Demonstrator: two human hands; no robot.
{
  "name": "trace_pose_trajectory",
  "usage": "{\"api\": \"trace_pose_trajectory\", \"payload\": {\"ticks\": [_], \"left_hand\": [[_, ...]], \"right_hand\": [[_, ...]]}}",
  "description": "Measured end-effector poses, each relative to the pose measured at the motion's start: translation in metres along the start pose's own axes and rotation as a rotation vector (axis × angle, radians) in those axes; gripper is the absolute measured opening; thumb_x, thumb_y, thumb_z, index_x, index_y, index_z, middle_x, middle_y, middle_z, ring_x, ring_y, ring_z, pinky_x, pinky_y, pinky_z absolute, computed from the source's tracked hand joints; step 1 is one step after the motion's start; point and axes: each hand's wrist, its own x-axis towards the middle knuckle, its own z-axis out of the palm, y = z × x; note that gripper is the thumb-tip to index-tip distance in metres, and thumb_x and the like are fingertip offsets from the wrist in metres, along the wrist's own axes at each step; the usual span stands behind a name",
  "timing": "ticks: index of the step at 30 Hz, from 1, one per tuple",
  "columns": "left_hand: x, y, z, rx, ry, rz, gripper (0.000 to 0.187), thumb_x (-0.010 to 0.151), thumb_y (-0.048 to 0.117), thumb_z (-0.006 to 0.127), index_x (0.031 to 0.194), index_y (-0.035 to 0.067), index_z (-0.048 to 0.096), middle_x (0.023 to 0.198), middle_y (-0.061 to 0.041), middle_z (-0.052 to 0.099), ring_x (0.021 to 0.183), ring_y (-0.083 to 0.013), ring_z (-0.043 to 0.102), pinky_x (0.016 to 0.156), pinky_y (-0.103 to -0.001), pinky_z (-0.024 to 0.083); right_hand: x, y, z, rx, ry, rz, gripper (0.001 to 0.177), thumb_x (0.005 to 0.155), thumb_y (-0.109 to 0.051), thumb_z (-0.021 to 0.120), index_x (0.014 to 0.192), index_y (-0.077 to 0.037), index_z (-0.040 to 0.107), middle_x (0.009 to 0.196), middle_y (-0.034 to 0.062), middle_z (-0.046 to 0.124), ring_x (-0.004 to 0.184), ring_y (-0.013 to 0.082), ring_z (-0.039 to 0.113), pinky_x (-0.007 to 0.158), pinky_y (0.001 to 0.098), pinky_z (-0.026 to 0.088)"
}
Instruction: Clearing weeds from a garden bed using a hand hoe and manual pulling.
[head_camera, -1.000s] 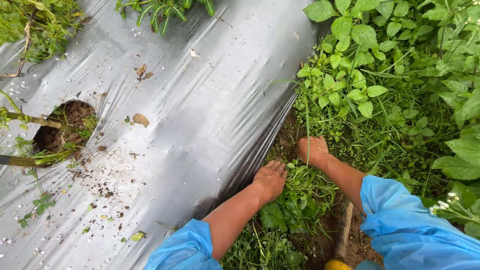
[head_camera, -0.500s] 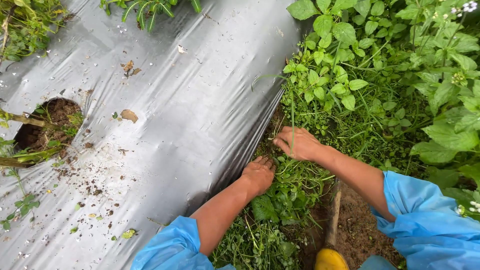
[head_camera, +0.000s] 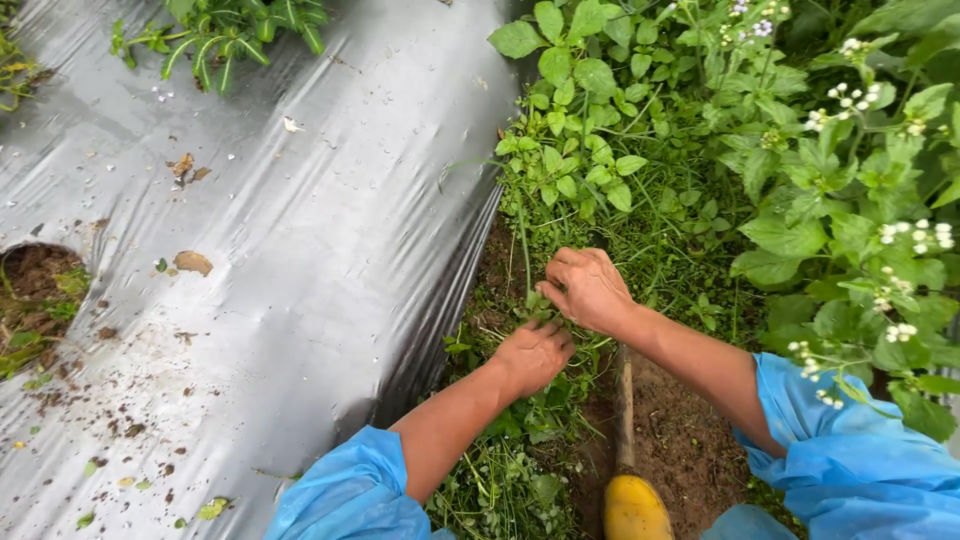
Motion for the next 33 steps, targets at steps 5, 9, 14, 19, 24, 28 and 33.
{"api": "trace_pose_trajectory", "payload": {"ticks": [5,9,14,19,24,28,33], "left_hand": [[0.015,0.015,0.045,0.081,-0.528,0.194,0.055,0.108,0.047,0.033,0.157,0.023,0.04,0.165,0.003,0.038,0.155,-0.0288,0.028,0.124,-0.057,0.026],[0.019,0.017,0.008,0.116,-0.725,0.184,0.063,0.108,0.054,0.019,0.159,0.021,0.037,0.167,0.0,0.035,0.157,-0.0285,0.022,0.127,-0.056,0.013],[0.026,0.017,0.032,0.202,-0.853,0.035,0.078,0.105,0.061,0.007,0.155,0.015,0.045,0.159,-0.008,0.048,0.154,-0.0333,0.028,0.127,-0.056,0.004],[0.023,0.015,0.038,0.2,-0.924,-0.085,0.077,0.106,0.058,0.013,0.145,0.007,0.056,0.15,-0.017,0.054,0.144,-0.0419,0.042,0.124,-0.063,0.016],[0.042,0.024,-0.017,0.17,-1.026,-0.113,0.064,0.109,0.044,0.022,0.15,0.004,0.051,0.154,-0.02,0.049,0.143,-0.0461,0.042,0.122,-0.071,0.018],[0.059,0.023,-0.004,0.126,-1.07,-0.138,0.056,0.105,0.036,0.034,0.145,0.003,0.055,0.149,-0.023,0.053,0.138,-0.0497,0.046,0.115,-0.077,0.028],[0.067,0.02,-0.01,0.121,-1.061,-0.117,0.05,0.106,0.031,0.045,0.144,0.001,0.054,0.145,-0.024,0.056,0.135,-0.0496,0.05,0.114,-0.074,0.037]], "right_hand": [[-0.056,0.01,-0.022,0.174,-0.235,0.317,0.043,0.093,-0.038,0.069,0.127,-0.022,0.049,0.117,0.0045,0.058,0.099,0.0323,0.074,0.099,0.0549,0.052],[-0.113,0.018,-0.019,0.216,-0.218,0.337,0.022,0.098,-0.033,0.061,0.091,-0.013,0.07,0.096,0.0122,0.072,0.087,0.0384,0.076,0.083,0.0513,0.058],[-0.187,0.033,0.016,0.403,-0.382,0.548,0.041,0.083,-0.016,0.07,0.12,-0.021,0.054,0.076,0.0029,0.074,0.079,0.032,0.078,0.087,0.0512,0.058],[-0.188,0.018,-0.016,0.131,-0.656,0.617,0.044,0.096,-0.025,0.062,0.139,-0.025,0.054,0.092,0.0108,0.079,0.078,0.0253,0.076,0.104,0.0489,0.053],[-0.234,0.068,0.014,0.18,-0.467,0.608,0.024,0.101,-0.024,0.058,0.081,-0.014,0.065,0.066,0.0057,0.067,0.043,0.015,0.062,0.05,0.0278,0.059],[-0.225,0.049,-0.026,-0.026,-0.805,0.702,0.072,0.095,-0.029,0.064,0.151,-0.013,0.022,0.143,0.0289,0.048,0.116,0.0302,0.071,0.108,0.0426,0.056],[-0.202,0.02,-0.084,0.059,-0.841,0.736,0.083,0.098,-0.074,0.046,0.115,0.007,0.054,0.1,0.0252,0.073,0.108,0.0347,0.074,0.106,0.0489,0.053]]}}
